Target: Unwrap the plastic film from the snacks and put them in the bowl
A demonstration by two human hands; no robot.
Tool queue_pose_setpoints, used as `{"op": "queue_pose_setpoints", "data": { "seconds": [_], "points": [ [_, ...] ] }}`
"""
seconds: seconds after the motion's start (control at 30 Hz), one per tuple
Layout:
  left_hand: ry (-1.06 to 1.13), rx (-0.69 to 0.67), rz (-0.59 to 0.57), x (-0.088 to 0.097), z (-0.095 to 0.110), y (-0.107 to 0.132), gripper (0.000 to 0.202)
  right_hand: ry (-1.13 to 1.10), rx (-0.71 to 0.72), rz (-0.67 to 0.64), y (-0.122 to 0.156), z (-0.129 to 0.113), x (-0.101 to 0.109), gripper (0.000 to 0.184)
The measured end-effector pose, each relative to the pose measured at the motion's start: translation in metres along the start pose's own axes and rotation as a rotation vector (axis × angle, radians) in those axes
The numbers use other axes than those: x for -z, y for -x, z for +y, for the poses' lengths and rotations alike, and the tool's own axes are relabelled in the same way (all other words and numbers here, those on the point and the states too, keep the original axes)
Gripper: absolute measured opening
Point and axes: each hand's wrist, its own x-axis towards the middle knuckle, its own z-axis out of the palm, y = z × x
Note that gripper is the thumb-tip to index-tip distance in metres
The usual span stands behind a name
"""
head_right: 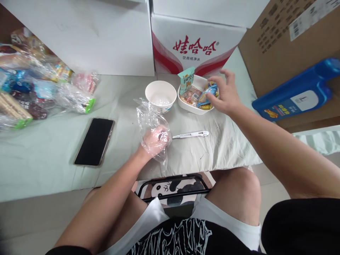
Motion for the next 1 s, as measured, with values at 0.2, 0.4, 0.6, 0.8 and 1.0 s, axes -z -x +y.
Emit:
{"op": "queue_pose_setpoints", "data": {
  "seconds": [0.2, 0.4, 0.6, 0.8, 1.0],
  "points": [
    [0.014, -0.064, -0.058, -0.001, 0.003, 0.002, 0.007, -0.116, 0.491, 0.001, 0.013, -0.065, 0.022, 0.053],
    [-0.212, -0.155, -0.057, -0.006, 0.005, 0.002, 0.013, -0.099, 0.909, -0.325, 0.018, -0.136, -0.020, 0.087],
    [-0.111, -0.156, -0.060, 0.000, -0.004, 0.008, 0.006, -0.083, 0.892, -0.231, 0.033, -0.114, -0.005, 0.042],
    [0.509, 0.040, 0.055, 0.027, -0.002, 0.003, 0.011, -0.255, 0.624, 0.141, 0.113, -0.058, -0.006, 0.016],
    [0.737, 0.245, 0.118, 0.029, -0.013, -0.014, 0.015, -0.364, 0.352, 0.155, 0.164, -0.047, -0.045, 0.020]
  ]
}}
